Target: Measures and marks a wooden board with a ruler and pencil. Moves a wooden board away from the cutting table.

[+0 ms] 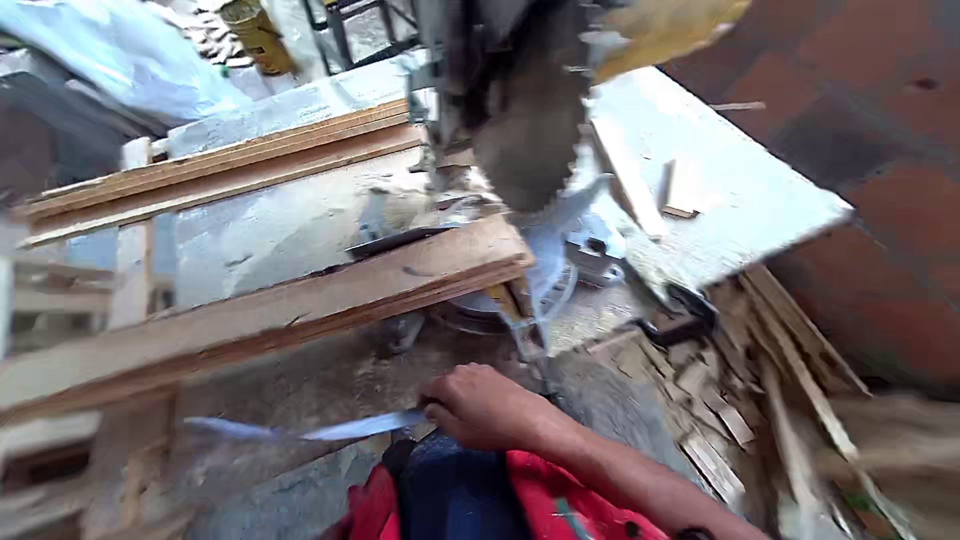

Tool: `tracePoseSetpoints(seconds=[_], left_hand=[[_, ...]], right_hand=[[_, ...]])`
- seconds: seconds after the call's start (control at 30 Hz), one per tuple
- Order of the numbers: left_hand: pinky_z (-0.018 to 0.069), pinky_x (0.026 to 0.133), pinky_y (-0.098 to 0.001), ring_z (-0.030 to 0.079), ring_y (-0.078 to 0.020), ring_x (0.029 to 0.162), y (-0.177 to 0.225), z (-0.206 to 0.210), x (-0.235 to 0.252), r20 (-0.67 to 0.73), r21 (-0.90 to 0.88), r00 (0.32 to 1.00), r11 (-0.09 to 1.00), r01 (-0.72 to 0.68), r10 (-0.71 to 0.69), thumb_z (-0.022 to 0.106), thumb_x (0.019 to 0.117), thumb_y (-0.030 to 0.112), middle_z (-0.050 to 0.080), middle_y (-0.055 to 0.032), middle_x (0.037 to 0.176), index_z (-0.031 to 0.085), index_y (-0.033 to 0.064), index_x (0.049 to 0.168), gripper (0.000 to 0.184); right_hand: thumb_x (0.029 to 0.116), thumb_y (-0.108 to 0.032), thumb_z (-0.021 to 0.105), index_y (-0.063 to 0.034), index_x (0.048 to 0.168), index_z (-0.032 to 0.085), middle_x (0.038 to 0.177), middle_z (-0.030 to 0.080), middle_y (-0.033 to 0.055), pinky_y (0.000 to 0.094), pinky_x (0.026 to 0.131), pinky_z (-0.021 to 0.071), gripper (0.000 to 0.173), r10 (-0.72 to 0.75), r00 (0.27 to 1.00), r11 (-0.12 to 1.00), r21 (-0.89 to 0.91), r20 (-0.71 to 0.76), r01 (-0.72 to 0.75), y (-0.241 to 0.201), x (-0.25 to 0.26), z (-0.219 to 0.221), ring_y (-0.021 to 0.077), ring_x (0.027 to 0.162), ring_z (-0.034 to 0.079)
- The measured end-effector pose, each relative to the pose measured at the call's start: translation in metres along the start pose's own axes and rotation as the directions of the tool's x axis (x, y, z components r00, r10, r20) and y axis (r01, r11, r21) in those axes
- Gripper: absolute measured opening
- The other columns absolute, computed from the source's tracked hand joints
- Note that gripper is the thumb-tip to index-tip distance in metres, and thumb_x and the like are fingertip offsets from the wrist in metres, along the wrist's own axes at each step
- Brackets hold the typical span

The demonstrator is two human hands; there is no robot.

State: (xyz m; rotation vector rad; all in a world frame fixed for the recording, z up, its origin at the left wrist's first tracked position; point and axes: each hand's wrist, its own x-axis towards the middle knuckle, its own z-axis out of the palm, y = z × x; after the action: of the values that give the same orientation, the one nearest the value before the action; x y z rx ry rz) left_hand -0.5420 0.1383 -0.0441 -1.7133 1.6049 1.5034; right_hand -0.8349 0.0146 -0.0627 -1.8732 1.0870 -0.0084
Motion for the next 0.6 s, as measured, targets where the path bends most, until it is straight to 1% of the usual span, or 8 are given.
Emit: tracePoseSetpoints(seconds=[0.07, 0.13, 0.27, 0.3, 0.4, 0.5, 0.53, 0.6], left_hand=[[0.0535, 0.095, -0.0638, 0.069, -0.0373, 0.111, -0.051, 0.001, -0.006, -0.077, 0.092, 0.994, 0.993, -0.07, 0.077, 0.067, 0.0962, 0.025, 0.072, -0.0166, 0.12, 0.062, 0.0157, 0.139, 0.044], [0.054, 0.094, -0.0643, 0.069, -0.0373, 0.11, -0.08, -0.026, -0.017, -0.16, 0.071, 0.98, 0.992, -0.107, 0.117, 0.076, 0.0912, 0.025, 0.072, -0.0168, 0.119, 0.066, 0.0143, 0.133, 0.045], [0.0543, 0.101, -0.0482, 0.07, -0.0232, 0.109, -0.141, -0.114, -0.065, -0.373, -0.081, 0.923, 0.988, -0.134, 0.095, 0.061, 0.1033, 0.035, 0.073, -0.0106, 0.115, 0.071, 0.0088, 0.123, 0.034], [0.0559, 0.097, -0.0448, 0.071, -0.0195, 0.103, -0.155, -0.133, -0.086, -0.52, -0.09, 0.851, 0.986, -0.143, 0.076, 0.059, 0.1045, 0.034, 0.074, -0.008, 0.109, 0.073, 0.0096, 0.118, 0.031], [0.0599, 0.087, -0.0492, 0.072, -0.0212, 0.091, -0.224, -0.21, -0.124, -0.907, -0.148, 0.414, 0.98, -0.13, -0.082, 0.06, 0.1036, 0.03, 0.074, -0.0098, 0.099, 0.073, 0.0062, 0.111, 0.028], [0.0573, 0.093, -0.0541, 0.071, -0.0288, 0.101, -0.322, -0.301, -0.118, -0.951, -0.309, 0.065, 0.932, -0.192, -0.302, 0.051, 0.1057, 0.039, 0.071, -0.0175, 0.11, 0.067, 0.0009, 0.121, 0.043], [0.055, 0.093, -0.0572, 0.07, -0.0318, 0.102, -0.354, -0.328, -0.108, -0.935, -0.352, 0.024, 0.917, -0.185, -0.354, 0.049, 0.1057, 0.044, 0.071, -0.0194, 0.11, 0.067, 0.0009, 0.12, 0.049], [0.0486, 0.098, -0.0618, 0.064, -0.0384, 0.113, -0.404, -0.373, -0.084, -0.876, -0.481, 0.136, 0.855, -0.192, -0.462, 0.043, 0.1044, 0.058, 0.066, -0.0249, 0.12, 0.064, -0.0021, 0.122, 0.066]], right_hand=[[0.1037, -0.028, 0.053, -0.0148, 0.12, 0.072, 0.11, 0.074, 0.0133, 0.0598, 0.091, 0.0539, 0.029, 0.04, 0.997, 0.997, -0.071, -0.062, -0.044, -0.013, 0.015, 0.019, 0.0325, 0.106, 0.07], [0.1022, -0.029, 0.057, -0.0135, 0.118, 0.072, 0.107, 0.073, 0.0142, 0.0614, 0.085, 0.0562, 0.027, -0.009, 0.991, 0.986, -0.165, -0.133, -0.013, -0.022, 0.034, 0.043, 0.0341, 0.099, 0.071], [0.0956, -0.032, 0.062, -0.0146, 0.129, 0.067, 0.094, 0.073, 0.0128, 0.0653, 0.069, 0.056, 0.038, -0.12, 0.931, 0.945, -0.326, -0.344, 0.001, -0.017, 0.063, 0.082, 0.0369, 0.083, 0.071], [0.0949, -0.03, 0.06, -0.0143, 0.133, 0.064, 0.095, 0.072, 0.0128, 0.0652, 0.069, 0.0556, 0.042, -0.141, 0.916, 0.93, -0.369, -0.374, -0.008, -0.023, 0.074, 0.089, 0.0371, 0.084, 0.071], [0.0946, -0.029, 0.053, -0.0097, 0.134, 0.064, 0.103, 0.071, 0.016, 0.0614, 0.077, 0.0563, 0.045, -0.261, 0.868, 0.849, -0.528, -0.423, -0.002, -0.049, 0.108, 0.11, 0.0389, 0.094, 0.07], [0.0953, -0.022, 0.058, -0.0084, 0.132, 0.065, 0.109, 0.069, 0.0192, 0.0612, 0.082, 0.0544, 0.039, -0.337, 0.852, 0.764, -0.645, -0.4, 0.0, -0.059, 0.139, 0.133, 0.0429, 0.101, 0.068], [0.0937, -0.018, 0.061, -0.0089, 0.131, 0.065, 0.11, 0.069, 0.0189, 0.0614, 0.084, 0.0542, 0.039, -0.351, 0.85, 0.747, -0.665, -0.393, 0.001, -0.06, 0.146, 0.141, 0.0431, 0.102, 0.067], [0.0941, -0.015, 0.061, -0.0107, 0.134, 0.064, 0.113, 0.068, 0.0176, 0.0611, 0.091, 0.052, 0.04, -0.348, 0.859, 0.716, -0.698, -0.375, -0.015, -0.063, 0.154, 0.152, 0.042, 0.105, 0.066]])
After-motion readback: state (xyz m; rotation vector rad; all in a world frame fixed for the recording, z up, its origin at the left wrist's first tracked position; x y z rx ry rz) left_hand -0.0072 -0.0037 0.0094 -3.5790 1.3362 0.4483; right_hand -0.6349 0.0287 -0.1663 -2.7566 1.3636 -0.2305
